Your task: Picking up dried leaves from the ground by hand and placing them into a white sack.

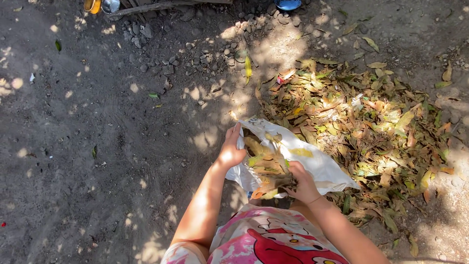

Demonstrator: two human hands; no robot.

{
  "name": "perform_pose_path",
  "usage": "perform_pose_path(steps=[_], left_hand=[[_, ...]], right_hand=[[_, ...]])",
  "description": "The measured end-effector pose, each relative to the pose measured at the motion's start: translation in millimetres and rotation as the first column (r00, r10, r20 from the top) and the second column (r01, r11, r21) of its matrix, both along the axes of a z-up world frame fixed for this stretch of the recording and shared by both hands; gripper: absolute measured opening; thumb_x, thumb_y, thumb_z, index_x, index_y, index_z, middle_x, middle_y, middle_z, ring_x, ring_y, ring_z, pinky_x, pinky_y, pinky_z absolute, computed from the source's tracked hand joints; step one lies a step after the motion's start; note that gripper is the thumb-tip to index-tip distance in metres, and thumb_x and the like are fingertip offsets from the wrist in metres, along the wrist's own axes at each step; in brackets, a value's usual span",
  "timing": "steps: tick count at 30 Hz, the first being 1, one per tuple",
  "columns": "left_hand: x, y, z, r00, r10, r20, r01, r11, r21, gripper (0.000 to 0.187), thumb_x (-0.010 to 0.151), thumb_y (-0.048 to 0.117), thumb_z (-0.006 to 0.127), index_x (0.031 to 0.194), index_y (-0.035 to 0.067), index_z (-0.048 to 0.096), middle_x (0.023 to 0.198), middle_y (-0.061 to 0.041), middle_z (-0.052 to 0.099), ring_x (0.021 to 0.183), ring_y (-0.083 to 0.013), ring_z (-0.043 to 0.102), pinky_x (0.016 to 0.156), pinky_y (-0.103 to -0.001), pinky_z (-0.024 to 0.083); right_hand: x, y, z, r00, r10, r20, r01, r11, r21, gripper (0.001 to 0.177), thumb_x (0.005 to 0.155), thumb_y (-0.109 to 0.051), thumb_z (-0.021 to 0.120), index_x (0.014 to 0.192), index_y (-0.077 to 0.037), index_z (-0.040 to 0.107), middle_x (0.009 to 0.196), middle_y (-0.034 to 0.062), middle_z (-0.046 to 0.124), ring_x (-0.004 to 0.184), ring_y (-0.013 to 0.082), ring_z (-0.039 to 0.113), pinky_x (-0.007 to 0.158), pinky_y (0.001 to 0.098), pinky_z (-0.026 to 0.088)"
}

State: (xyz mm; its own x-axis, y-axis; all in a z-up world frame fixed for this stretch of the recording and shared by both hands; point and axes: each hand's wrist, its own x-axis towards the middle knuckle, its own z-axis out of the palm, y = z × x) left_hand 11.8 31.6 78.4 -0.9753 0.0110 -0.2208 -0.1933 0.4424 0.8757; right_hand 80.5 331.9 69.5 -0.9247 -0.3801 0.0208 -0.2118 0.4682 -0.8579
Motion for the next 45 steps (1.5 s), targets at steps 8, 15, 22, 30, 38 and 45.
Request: perform_pose_path(steps=[8,15,22,30,38,45], left_hand=[[11,-2,-3,0.997,-0.081,-0.015,0.081,0.997,-0.021,0.094,0.069,0.001,0.057,0.159,0.006,0.031,0.154,-0.02,0.039,0.145,-0.0374,0.041,0.117,-0.034,0.035],[28,-1,6,0.982,-0.174,-0.078,0.171,0.984,-0.047,0.092,0.068,-0.005,0.056,0.158,0.006,0.036,0.156,-0.021,0.042,0.144,-0.0374,0.043,0.116,-0.034,0.037],[51,2,30,0.985,-0.168,-0.027,0.167,0.986,-0.019,0.093,0.068,-0.007,0.056,0.158,0.01,0.037,0.155,-0.019,0.042,0.142,-0.0363,0.045,0.106,-0.034,0.044],[65,-12,21,0.997,-0.066,0.042,0.065,0.997,0.03,0.09,0.07,-0.008,0.051,0.156,0.01,0.036,0.157,-0.016,0.043,0.139,-0.0317,0.052,0.095,-0.032,0.052],[69,-23,15,0.999,0.01,-0.033,-0.009,1.0,0.017,0.093,0.068,-0.013,0.058,0.156,0.008,0.038,0.155,-0.019,0.042,0.144,-0.0353,0.044,0.115,-0.035,0.038],[76,-30,-1,1.0,0.011,-0.025,-0.014,0.994,-0.106,0.093,0.068,-0.012,0.059,0.156,0.009,0.038,0.153,-0.019,0.043,0.142,-0.0358,0.045,0.113,-0.034,0.039]], right_hand=[[-15,-3,-25,0.96,0.157,0.233,-0.199,0.965,0.169,0.055,0.066,-0.011,0.086,0.115,-0.009,0.06,0.119,0.0111,0.061,0.112,0.0336,0.061,0.093,0.0398,0.052],[-27,-13,-51,0.892,0.102,0.44,-0.295,0.869,0.397,0.071,0.069,-0.013,0.085,0.132,-0.017,0.054,0.127,0.0103,0.058,0.119,0.0325,0.058,0.099,0.0396,0.05],[-18,-8,-157,0.94,-0.093,0.328,-0.182,0.677,0.713,0.051,0.092,-0.01,0.064,0.14,-0.02,0.055,0.141,0.0131,0.056,0.115,0.0402,0.064,0.098,0.048,0.053],[-20,-34,-42,0.799,-0.034,0.6,-0.461,0.606,0.648,0.079,0.085,-0.022,0.075,0.152,-0.032,0.037,0.15,0.0098,0.044,0.135,0.035,0.05,0.11,0.0429,0.046],[3,23,-66,0.979,0.057,0.195,-0.152,0.845,0.513,0.041,0.083,-0.011,0.062,0.124,-0.012,0.068,0.124,0.0134,0.068,0.115,0.0352,0.063,0.099,0.0432,0.05],[27,42,-58,0.981,-0.015,0.193,-0.09,0.847,0.524,0.034,0.083,-0.016,0.068,0.117,-0.013,0.073,0.117,0.0118,0.072,0.11,0.0332,0.067,0.097,0.0414,0.053]])
